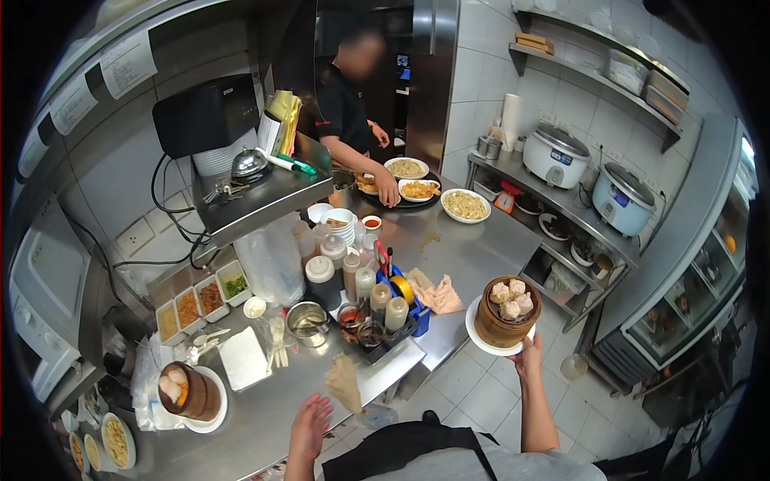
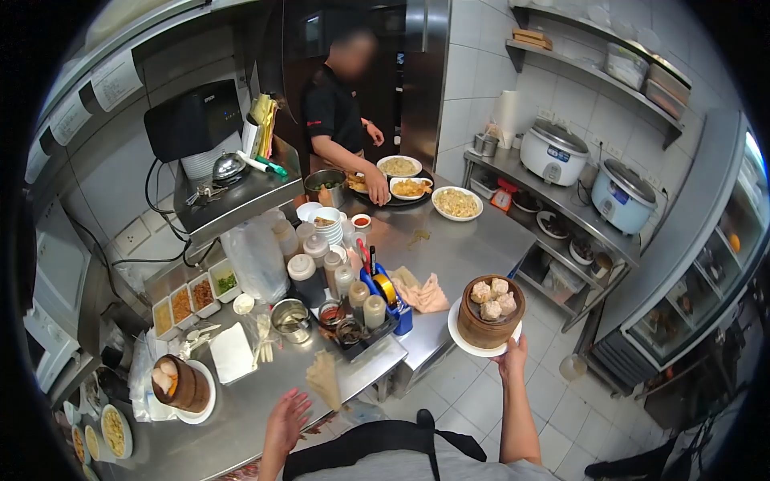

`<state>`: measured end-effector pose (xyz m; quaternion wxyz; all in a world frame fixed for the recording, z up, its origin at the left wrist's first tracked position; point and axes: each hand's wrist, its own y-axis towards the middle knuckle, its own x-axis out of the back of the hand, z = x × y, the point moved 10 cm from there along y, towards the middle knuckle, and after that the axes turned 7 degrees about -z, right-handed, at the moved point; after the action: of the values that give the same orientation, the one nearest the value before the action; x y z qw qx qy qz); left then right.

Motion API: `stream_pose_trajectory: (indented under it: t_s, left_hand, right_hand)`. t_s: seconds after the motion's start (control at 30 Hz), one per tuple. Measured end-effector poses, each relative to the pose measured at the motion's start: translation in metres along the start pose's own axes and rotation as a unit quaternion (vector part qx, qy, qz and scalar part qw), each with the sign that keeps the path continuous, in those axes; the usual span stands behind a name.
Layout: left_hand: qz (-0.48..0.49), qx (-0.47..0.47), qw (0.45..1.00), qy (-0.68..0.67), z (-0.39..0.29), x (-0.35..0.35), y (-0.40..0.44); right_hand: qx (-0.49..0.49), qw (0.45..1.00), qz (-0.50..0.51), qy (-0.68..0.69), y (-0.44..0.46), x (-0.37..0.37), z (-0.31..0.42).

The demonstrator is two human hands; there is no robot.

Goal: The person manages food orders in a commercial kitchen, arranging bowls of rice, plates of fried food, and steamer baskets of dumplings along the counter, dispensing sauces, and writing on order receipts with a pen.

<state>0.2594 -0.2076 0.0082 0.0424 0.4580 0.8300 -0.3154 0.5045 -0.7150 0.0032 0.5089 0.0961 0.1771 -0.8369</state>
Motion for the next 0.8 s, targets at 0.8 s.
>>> stream_pose_trajectory:
  t_s: [0.8]
  left_hand:
    - [-0.491,-0.409,0.652,0.408,-0.017,-0.007,0.011]
  right_hand:
    - [0.334,0.832,-0.034,-0.441,0.206,-0.081,0.028]
